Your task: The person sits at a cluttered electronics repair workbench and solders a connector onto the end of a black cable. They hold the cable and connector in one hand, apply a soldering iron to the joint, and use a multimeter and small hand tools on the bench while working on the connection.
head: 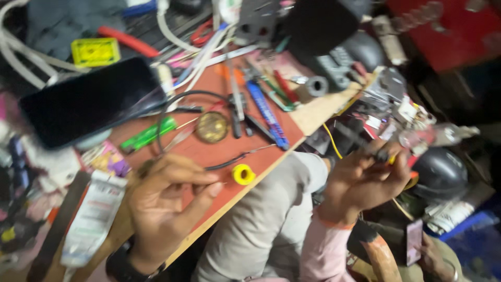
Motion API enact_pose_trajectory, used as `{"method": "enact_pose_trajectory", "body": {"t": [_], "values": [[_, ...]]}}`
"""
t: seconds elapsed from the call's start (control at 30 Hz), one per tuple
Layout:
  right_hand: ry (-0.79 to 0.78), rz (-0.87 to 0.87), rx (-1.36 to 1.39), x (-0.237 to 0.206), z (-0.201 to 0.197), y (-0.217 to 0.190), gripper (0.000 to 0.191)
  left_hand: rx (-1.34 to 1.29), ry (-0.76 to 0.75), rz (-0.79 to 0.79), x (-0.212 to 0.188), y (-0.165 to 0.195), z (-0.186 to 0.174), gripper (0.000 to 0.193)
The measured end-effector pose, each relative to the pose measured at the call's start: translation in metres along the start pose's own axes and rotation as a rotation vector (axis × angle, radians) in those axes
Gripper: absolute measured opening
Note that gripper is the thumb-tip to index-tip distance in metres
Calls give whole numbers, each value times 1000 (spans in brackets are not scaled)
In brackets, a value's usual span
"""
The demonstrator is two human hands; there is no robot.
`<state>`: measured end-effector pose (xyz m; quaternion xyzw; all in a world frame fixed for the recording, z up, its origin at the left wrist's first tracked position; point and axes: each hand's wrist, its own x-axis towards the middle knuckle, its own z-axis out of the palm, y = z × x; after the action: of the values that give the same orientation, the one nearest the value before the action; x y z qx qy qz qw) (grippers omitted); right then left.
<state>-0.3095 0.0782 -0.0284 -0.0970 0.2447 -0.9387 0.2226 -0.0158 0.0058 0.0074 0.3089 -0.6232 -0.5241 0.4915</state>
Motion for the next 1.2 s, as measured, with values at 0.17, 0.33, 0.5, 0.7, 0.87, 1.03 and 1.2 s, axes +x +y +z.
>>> {"method": "enact_pose_trajectory", "body": {"t": [0.17, 0.33, 0.5, 0.7, 0.87, 1.03, 1.2], "values": [[-165, -281, -353, 106, 10, -61, 20, -80, 40, -36, -2, 2, 10, 23], [-161, -414, -587, 205, 34, -100, 23, -61, 25, -33, -5, 0, 11, 23], [-201, -507, -735, 263, 50, -101, 19, -115, 7, 13, -9, -9, 9, 23], [-321, -653, -962, 289, 57, -91, 11, -71, 14, 33, -9, -11, 10, 22], [-482, -407, -1277, 295, 67, -79, 15, -94, -20, -33, -8, -3, 10, 22], [-392, -187, -1196, 275, 64, -60, 36, -132, 9, 0, -8, 5, 14, 22], [-351, -169, -1241, 205, 56, -43, 43, -130, -7, 24, -5, 15, 12, 20]]}}
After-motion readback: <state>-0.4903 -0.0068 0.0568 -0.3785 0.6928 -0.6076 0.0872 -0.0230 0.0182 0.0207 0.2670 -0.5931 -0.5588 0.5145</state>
